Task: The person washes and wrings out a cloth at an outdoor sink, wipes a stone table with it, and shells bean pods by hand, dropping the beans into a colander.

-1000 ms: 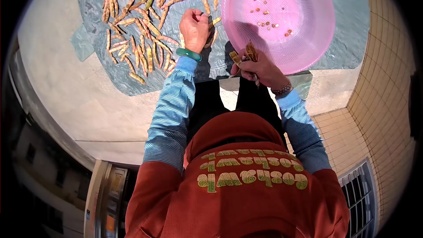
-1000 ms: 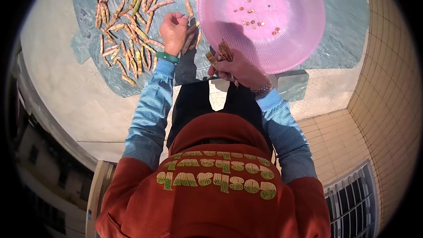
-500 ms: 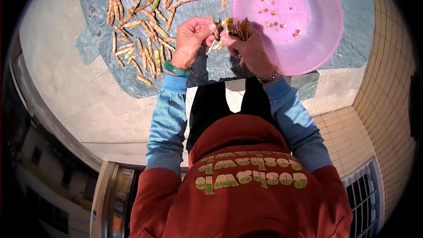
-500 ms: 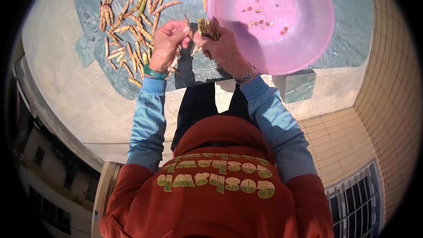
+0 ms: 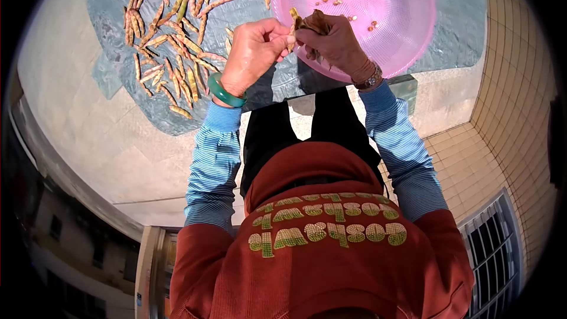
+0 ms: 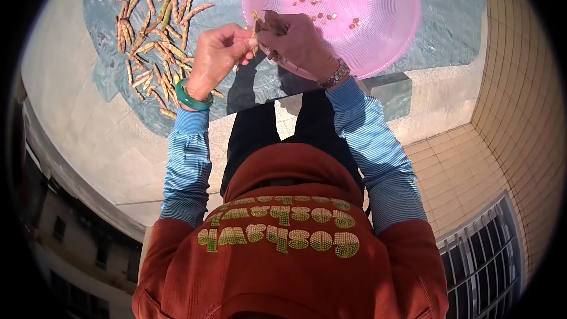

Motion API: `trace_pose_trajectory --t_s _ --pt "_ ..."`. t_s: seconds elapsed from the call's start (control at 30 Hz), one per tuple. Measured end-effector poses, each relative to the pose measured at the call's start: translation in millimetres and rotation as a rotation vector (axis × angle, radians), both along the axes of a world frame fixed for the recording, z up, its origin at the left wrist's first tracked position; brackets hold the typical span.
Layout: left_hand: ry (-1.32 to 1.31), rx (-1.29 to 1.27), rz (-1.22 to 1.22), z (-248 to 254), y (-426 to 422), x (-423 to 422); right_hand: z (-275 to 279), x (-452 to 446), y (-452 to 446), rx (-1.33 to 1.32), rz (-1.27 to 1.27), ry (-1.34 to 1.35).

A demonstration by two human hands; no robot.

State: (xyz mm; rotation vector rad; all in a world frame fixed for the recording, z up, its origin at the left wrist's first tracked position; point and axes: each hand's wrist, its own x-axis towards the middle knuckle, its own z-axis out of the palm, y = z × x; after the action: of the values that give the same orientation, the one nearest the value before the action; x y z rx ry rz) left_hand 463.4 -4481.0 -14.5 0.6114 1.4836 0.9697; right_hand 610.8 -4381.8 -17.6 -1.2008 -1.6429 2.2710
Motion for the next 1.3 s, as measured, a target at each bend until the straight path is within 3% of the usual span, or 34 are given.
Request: trace_pose_trajectory --t_s 0.13,0.37,0.43,0.77,0.97,1.3 --pt "0.096 0.016 -0.124 -2.5 8.0 7.6 -16.1 16.6 6.5 0.181 0.064 -0.026" --pt "0.094 0.047 -0.148 -3.0 21.5 23.0 -5.6 33.2 20.6 0.030 0.043 0.005" --pt "0.077 0.122 -0.039 -4.4 25.2 30.6 -13.9 40.0 21.9 0.130 0.039 0.027" --pt "0.150 0.113 -0.107 -2.6 42.2 47.7 -2.5 54.0 38.6 0.090 0.066 -0.017" --pt "0.196 0.131 0.002 -3.0 49.1 64.2 -5.3 59.1 44.2 0.202 0.098 -0.025" --pt "0.662 0.246 0.084 7.6 60.8 91.5 7.8 61.5 49.0 0.372 0.119 -0.074"
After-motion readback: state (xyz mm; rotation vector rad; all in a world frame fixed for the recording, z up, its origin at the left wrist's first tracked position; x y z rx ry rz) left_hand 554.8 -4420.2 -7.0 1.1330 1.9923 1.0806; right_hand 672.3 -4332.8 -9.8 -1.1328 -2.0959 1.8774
